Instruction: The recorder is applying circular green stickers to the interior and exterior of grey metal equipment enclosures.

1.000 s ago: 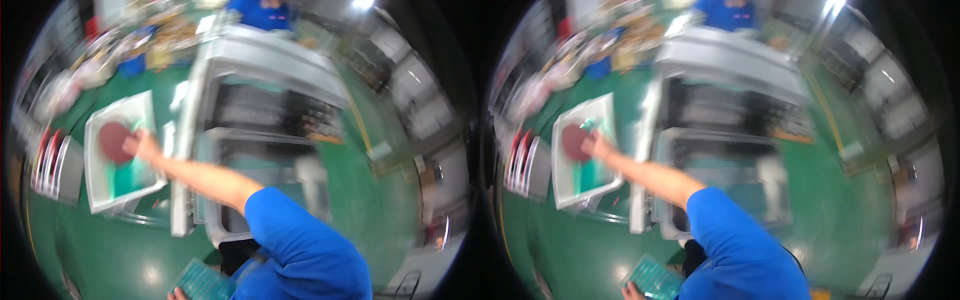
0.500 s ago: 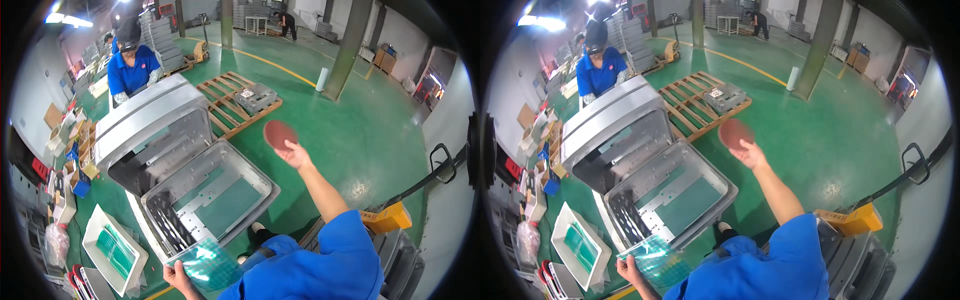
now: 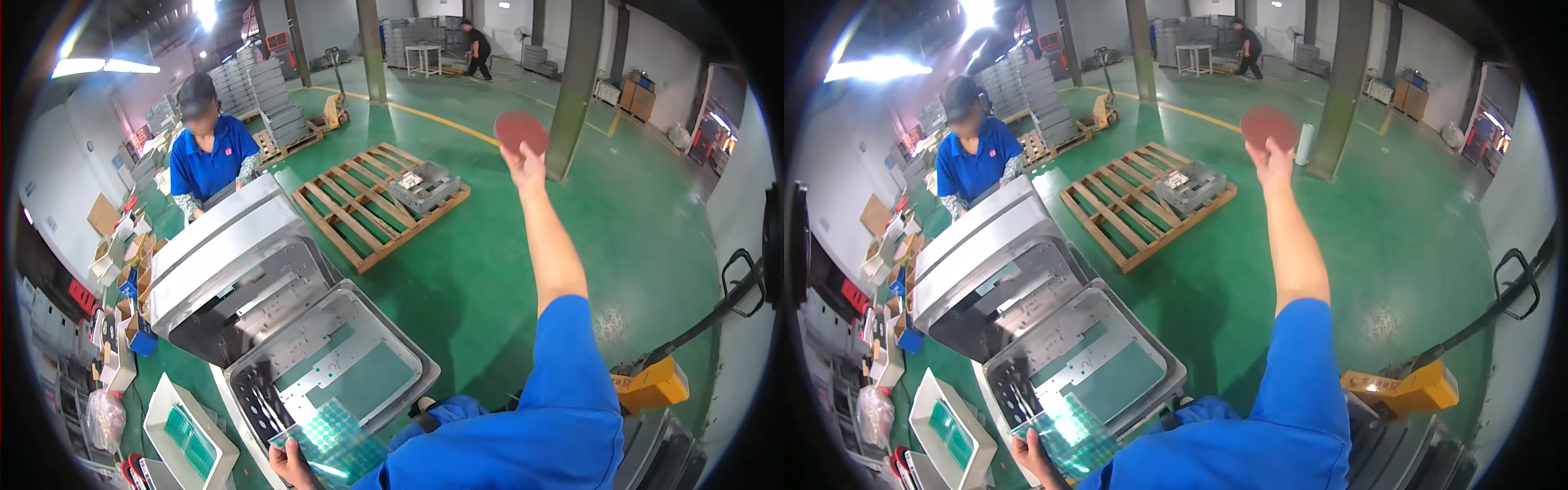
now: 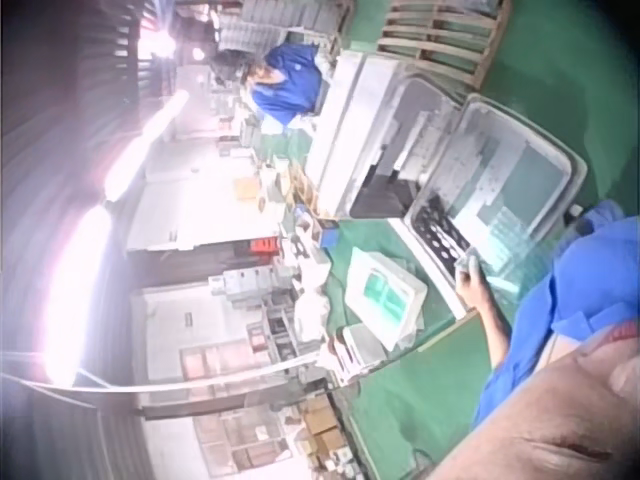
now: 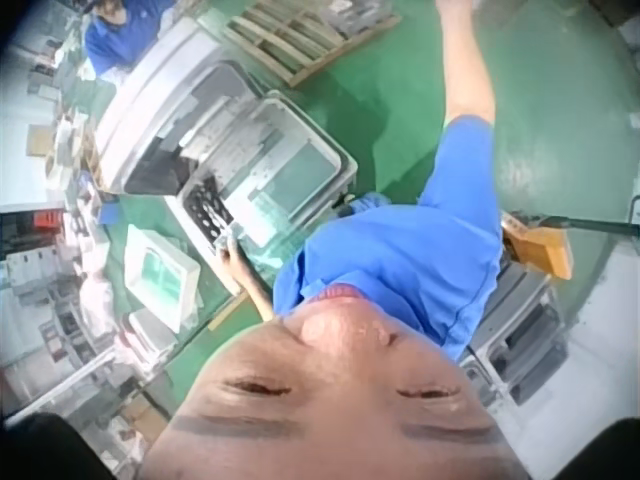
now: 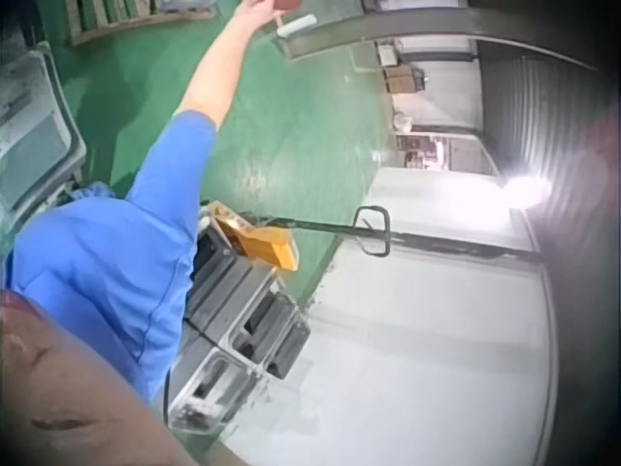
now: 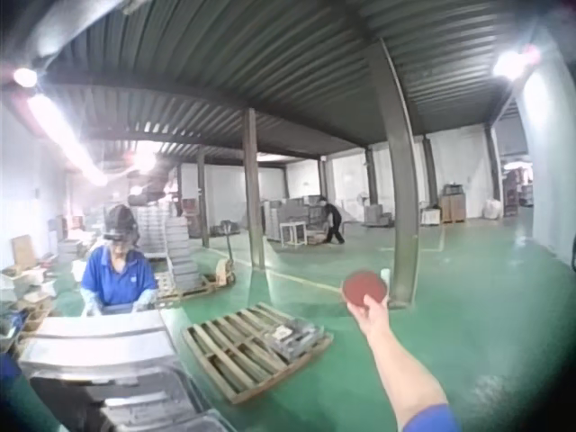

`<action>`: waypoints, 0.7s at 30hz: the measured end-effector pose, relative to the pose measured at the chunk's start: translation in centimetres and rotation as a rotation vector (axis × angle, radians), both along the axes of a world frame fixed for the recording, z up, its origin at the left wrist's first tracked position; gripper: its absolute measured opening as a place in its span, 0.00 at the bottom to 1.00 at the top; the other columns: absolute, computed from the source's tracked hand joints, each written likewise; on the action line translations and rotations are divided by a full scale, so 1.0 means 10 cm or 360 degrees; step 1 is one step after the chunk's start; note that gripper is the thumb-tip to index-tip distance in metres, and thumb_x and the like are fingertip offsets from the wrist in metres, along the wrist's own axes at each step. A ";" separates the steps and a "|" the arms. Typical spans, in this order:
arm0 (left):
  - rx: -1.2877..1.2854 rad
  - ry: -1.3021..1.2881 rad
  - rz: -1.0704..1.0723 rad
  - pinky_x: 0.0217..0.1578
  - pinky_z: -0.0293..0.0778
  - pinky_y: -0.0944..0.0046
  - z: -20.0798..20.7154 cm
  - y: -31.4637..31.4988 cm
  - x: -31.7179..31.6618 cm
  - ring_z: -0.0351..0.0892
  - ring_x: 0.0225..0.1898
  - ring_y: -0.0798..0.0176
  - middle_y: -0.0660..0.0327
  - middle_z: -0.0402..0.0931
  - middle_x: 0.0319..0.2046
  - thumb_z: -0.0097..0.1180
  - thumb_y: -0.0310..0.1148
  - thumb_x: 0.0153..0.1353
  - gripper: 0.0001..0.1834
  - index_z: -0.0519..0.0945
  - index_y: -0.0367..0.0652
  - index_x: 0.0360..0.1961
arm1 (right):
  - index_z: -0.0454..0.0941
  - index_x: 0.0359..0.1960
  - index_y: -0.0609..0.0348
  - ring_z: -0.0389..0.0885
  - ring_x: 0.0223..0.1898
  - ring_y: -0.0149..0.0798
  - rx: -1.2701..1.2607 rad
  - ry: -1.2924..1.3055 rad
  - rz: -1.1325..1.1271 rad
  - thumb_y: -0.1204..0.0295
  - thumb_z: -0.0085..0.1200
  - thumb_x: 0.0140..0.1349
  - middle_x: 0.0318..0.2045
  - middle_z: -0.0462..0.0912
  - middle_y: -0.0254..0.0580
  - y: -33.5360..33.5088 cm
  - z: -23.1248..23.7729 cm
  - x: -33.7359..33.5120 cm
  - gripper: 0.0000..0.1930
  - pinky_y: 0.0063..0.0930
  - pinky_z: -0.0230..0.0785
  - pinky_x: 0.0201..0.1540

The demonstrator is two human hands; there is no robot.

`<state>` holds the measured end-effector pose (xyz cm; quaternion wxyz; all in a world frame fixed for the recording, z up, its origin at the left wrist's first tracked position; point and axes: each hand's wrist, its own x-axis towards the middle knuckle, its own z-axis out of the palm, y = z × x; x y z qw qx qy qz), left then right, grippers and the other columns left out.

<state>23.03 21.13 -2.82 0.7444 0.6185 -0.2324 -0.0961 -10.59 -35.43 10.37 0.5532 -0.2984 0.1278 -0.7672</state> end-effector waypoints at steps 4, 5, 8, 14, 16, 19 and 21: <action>0.0122 -0.0045 0.0091 0.19 0.49 0.79 -0.03 -0.12 -0.07 0.54 0.18 0.81 0.74 0.61 0.16 0.53 0.28 0.53 0.14 0.63 0.44 0.15 | 0.58 0.51 0.51 0.72 0.44 0.54 0.0178 -0.0304 -0.0108 0.81 0.40 0.58 0.46 0.68 0.49 -0.51 0.42 -0.06 0.19 0.48 0.72 0.43; 0.0099 -0.0034 0.0072 0.19 0.50 0.79 -0.08 -0.10 -0.05 0.55 0.18 0.81 0.73 0.63 0.16 0.52 0.27 0.53 0.10 0.67 0.42 0.18 | 0.58 0.50 0.52 0.73 0.42 0.54 0.0133 -0.0385 -0.0072 0.81 0.39 0.58 0.46 0.68 0.49 -0.66 0.44 -0.08 0.19 0.47 0.73 0.41; 0.0600 0.0072 0.0180 0.26 0.62 0.73 0.04 -0.13 -0.13 0.65 0.24 0.72 0.66 0.71 0.23 0.53 0.31 0.53 0.08 0.75 0.37 0.30 | 0.59 0.50 0.53 0.74 0.40 0.52 0.0054 -0.0541 -0.0031 0.80 0.39 0.57 0.44 0.69 0.48 -1.03 0.49 -0.19 0.17 0.43 0.75 0.37; 0.0468 0.0049 0.0326 0.20 0.58 0.75 -0.13 -0.11 -0.16 0.62 0.20 0.75 0.68 0.67 0.18 0.50 0.31 0.55 0.06 0.73 0.39 0.26 | 0.66 0.42 0.59 0.74 0.39 0.46 0.0241 -0.0652 -0.0154 0.78 0.48 0.55 0.38 0.73 0.44 -1.24 0.50 0.01 0.12 0.36 0.75 0.40; 0.0520 0.0092 0.0349 0.18 0.55 0.76 -0.23 -0.06 -0.12 0.59 0.18 0.76 0.70 0.64 0.16 0.50 0.30 0.55 0.06 0.71 0.41 0.23 | 0.66 0.42 0.59 0.74 0.37 0.45 0.0271 -0.0645 -0.0116 0.78 0.48 0.54 0.39 0.72 0.44 -1.32 0.44 0.03 0.13 0.34 0.75 0.38; 0.0447 0.0100 0.0360 0.16 0.54 0.77 -0.28 -0.09 -0.11 0.59 0.17 0.77 0.70 0.63 0.15 0.51 0.30 0.55 0.06 0.70 0.42 0.22 | 0.64 0.46 0.59 0.75 0.37 0.45 0.0335 -0.0606 -0.0117 0.78 0.47 0.54 0.41 0.71 0.44 -1.38 0.39 0.06 0.16 0.32 0.76 0.35; 0.0449 0.0087 0.0357 0.16 0.54 0.76 -0.21 -0.15 -0.16 0.59 0.17 0.77 0.70 0.63 0.16 0.51 0.29 0.54 0.06 0.70 0.42 0.22 | 0.65 0.45 0.61 0.75 0.36 0.44 0.0400 -0.0608 -0.0143 0.78 0.49 0.53 0.41 0.71 0.44 -1.39 0.34 0.09 0.16 0.31 0.77 0.34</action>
